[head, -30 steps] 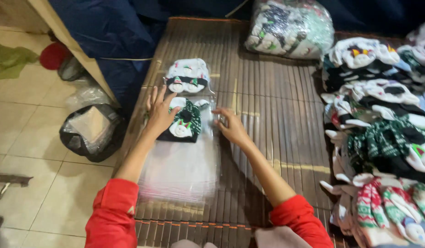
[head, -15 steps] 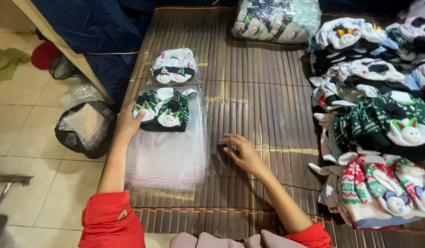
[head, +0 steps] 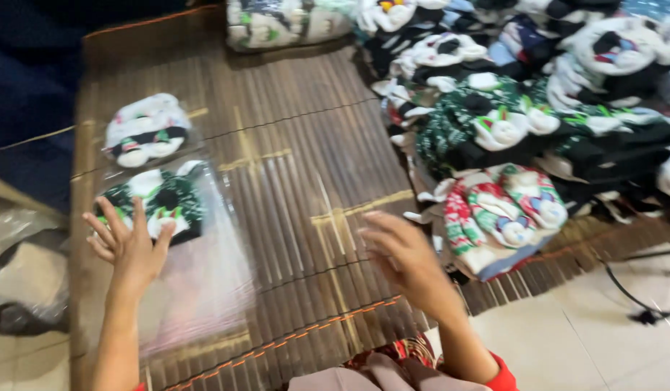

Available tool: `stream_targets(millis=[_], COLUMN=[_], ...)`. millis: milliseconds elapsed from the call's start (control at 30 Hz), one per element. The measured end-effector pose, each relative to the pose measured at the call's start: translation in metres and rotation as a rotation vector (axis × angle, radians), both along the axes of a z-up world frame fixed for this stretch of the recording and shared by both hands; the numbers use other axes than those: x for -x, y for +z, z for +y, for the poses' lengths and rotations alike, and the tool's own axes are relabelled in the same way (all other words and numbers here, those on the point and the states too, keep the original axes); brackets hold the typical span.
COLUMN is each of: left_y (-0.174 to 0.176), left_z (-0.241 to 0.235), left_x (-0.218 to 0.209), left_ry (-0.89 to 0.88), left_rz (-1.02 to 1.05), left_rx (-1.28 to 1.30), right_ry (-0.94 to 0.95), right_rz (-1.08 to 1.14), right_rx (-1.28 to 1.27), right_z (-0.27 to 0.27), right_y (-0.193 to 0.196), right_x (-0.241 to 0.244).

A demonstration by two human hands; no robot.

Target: Packaging small fabric baby hats into individual plastic bags on a floor mat.

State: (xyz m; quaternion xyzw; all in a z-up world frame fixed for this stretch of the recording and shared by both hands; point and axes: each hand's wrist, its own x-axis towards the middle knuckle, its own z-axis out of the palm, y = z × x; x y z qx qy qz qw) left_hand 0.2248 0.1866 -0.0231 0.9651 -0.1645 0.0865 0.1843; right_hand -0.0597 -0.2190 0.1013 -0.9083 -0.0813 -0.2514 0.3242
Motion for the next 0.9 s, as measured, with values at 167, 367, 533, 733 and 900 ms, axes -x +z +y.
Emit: stream_targets(millis=[167, 367, 533, 733, 900], left_y=[0.019, 0.047, 0.063, 0.043, 0.014], left_z=[-0.058, -0.125, -0.198, -0.289, -0.391], left_x=[0.036, 0.087, 0.141, 0.193, 0.239], left_ry=[-0.307, -0.619, -0.958, -1.316, -1.112], left_rz=[0.090, 0.274, 0.506, 0.722, 1.472], left_rx=[-0.082, -0.127, -0.141, 0.214, 1.191], right_ry=[-0.448, -0.492, -0.520, -0.615, -0.651], right_rz=[-0.015, 0.303, 0.267, 0.108, -0.136], right_rx=[0.242, 0.442, 0.569, 0.336, -0.404], right_z=[-0.079, -0.131, -0.120, -0.120, -0.162], right_y=[-0.002, -0.035, -0.026, -0.018, -0.073], right_x=[0.061, 0.095, 0.088, 0.076, 0.101])
